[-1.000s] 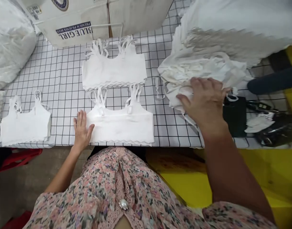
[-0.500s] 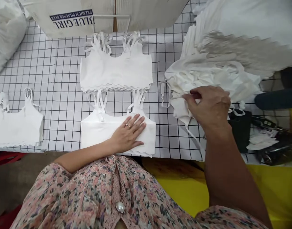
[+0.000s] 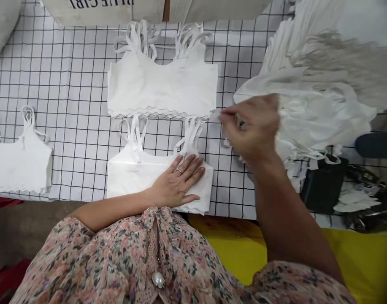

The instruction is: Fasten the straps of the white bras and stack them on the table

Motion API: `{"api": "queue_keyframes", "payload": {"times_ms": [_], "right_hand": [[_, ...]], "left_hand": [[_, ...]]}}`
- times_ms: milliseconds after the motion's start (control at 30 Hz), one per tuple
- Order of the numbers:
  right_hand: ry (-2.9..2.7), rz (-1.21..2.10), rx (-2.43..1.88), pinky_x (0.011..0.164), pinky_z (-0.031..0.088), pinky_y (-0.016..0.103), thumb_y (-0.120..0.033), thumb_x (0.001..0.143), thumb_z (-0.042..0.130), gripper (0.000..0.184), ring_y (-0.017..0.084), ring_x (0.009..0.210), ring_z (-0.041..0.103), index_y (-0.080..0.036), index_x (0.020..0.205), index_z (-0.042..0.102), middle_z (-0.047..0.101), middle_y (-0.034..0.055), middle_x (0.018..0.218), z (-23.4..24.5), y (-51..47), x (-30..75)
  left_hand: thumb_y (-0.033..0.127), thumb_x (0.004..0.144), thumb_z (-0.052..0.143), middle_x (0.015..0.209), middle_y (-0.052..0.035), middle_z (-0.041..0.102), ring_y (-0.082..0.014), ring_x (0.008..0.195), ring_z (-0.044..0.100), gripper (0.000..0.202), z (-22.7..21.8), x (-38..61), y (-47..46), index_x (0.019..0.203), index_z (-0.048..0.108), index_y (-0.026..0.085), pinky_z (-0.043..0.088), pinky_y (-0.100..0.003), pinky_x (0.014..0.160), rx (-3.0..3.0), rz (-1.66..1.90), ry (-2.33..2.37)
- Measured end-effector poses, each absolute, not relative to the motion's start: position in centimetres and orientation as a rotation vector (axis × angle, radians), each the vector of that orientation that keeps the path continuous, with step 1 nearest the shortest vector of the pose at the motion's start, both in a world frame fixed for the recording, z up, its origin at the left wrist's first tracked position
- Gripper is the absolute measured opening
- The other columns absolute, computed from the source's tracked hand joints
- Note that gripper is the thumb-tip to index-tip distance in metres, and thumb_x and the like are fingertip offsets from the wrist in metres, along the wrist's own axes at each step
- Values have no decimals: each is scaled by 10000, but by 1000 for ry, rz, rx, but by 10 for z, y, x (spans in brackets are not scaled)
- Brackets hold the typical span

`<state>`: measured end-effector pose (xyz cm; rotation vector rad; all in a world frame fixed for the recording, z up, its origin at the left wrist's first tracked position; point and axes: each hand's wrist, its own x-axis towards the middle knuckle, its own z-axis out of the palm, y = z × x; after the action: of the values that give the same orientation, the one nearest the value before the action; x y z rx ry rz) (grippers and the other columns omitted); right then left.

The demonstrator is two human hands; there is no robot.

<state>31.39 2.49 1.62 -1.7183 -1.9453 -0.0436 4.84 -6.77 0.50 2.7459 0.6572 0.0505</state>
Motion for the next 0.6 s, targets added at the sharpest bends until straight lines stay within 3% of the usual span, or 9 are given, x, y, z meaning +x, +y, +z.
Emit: {"api": "queue_keyframes", "payload": {"times_ms": [100,200,333,500,600], "right_hand": [[-2007,259,-1917,1144,451,646,-370,988,779,152,399,1251,626,-219,998,791,777,140,1052,28,51,279],[-2007,459,-2048,1163,435,680,-241,931,840,65,415,1307,581,-214,920,782,784,143,1098,34,65,271],[-1930,635,-1966,1158,491,604,-148,892,802,100,353,1218,636,-211,833,751,773,104,1004,38,68,282],[-1612,934,-1823,949,598,488,-213,862,768,46,244,868,687,-213,817,759,732,47,838,47,60,288],[-1475,1050,-1713,894,623,432,-208,818,788,35,220,821,714,-220,811,756,721,24,782,55,55,284]], "left_hand": [[682,1138,356,1877,-199,183,-381,1775,167,883,5,47,-67,1770,293,69,131,-566,1458,2760,62,645],[676,1138,368,1875,-193,205,-376,1773,183,863,6,46,-66,1761,322,82,142,-555,1457,2769,64,639],[683,1132,389,1870,-195,234,-379,1770,199,863,7,45,-65,1754,338,86,167,-560,1454,2776,69,637],[676,1136,393,1861,-210,258,-392,1764,216,857,8,45,-65,1742,345,72,190,-574,1448,2787,83,628],[677,1136,384,1862,-218,244,-399,1765,206,864,8,45,-65,1745,335,66,175,-582,1448,2773,82,618]]}}
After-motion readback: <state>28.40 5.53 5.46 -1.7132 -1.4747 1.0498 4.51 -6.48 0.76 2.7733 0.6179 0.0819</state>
